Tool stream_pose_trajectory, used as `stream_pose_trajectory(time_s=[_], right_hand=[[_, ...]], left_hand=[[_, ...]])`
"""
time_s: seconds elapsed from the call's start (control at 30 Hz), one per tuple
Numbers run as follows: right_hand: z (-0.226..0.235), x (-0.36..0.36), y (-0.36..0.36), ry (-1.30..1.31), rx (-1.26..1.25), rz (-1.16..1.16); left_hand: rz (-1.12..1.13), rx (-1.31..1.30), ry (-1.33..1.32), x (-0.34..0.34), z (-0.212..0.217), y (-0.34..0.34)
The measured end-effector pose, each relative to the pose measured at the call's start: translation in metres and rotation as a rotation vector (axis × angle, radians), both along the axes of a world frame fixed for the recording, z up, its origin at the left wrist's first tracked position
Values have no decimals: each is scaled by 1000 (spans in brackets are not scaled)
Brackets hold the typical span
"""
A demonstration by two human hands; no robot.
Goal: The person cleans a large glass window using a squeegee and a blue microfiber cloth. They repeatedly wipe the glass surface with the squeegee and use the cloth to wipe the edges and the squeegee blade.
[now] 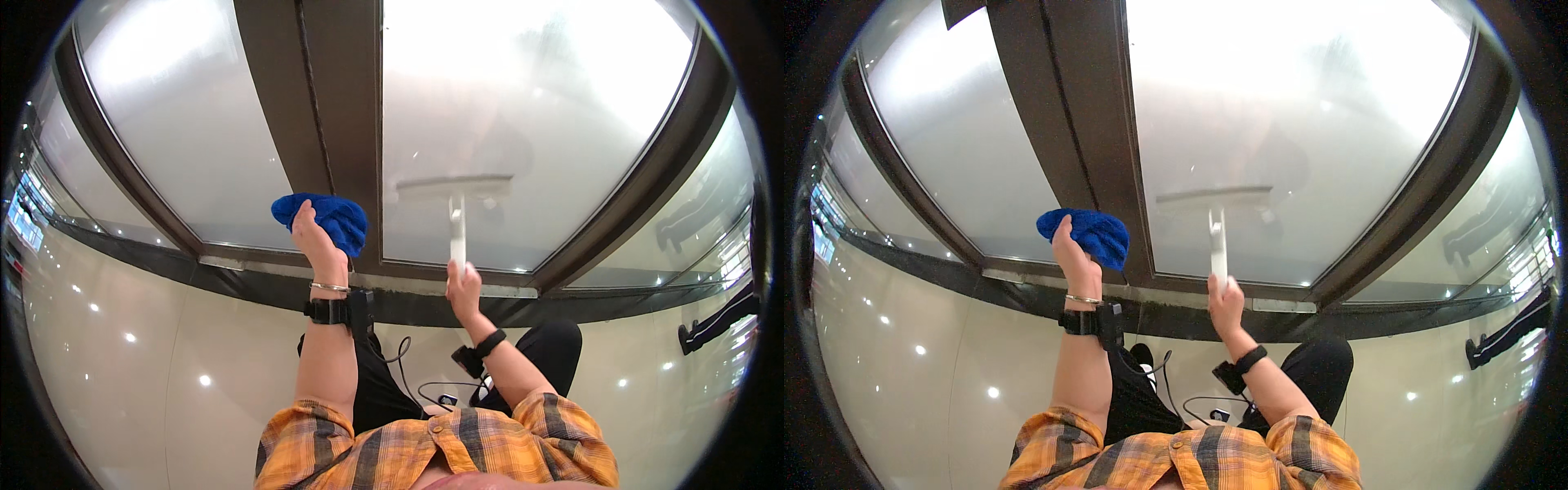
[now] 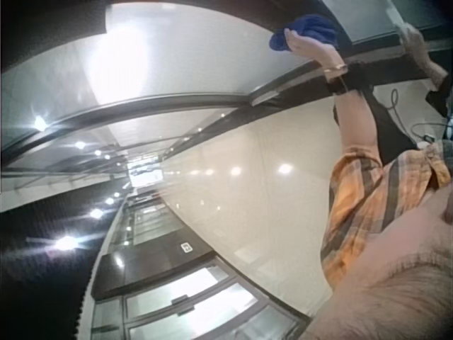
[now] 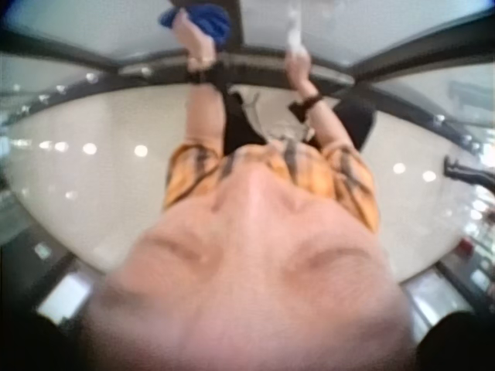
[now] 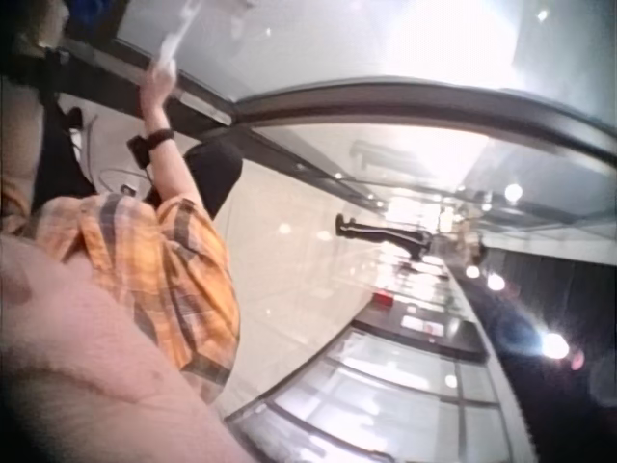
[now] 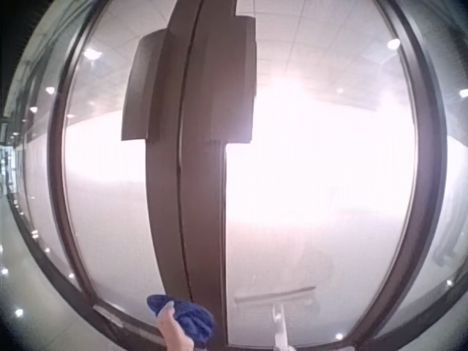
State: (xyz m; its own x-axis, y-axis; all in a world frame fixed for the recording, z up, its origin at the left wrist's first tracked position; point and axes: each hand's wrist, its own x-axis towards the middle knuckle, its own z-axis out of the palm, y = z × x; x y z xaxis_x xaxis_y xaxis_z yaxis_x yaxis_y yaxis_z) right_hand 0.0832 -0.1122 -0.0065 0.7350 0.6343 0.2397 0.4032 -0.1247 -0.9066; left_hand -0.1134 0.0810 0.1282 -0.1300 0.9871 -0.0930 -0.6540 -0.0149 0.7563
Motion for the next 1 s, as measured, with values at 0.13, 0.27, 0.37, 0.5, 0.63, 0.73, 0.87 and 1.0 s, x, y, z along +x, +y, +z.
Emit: stream_pose_trajectory(time_s=[0.13,0.27,0.37,0.5,0.63,0.73,0.87,1.0], right_hand=[[147,-6,38,127,388,103],[166,4,62,21,282,64],[83,12,68,-220,126,-12],[-32,7,17,-326,-313,-86],[-58,11,-13,-293,-290,-110],[-17,25,5,-218,52,-60],[70,26,49,-174,187,-19],[25,33,60,-376,30,-95]], left_hand=[[68,-11,10,-5,-3,3],[77,8,-33,-1,9,-3],[88,9,-42,-1,20,-13],[135,15,18,-2,8,-6],[160,21,53,-9,-2,1],[105,6,13,-9,3,-1],[172,-14,-25,-12,3,2],[169,-26,36,-10,15,-6]])
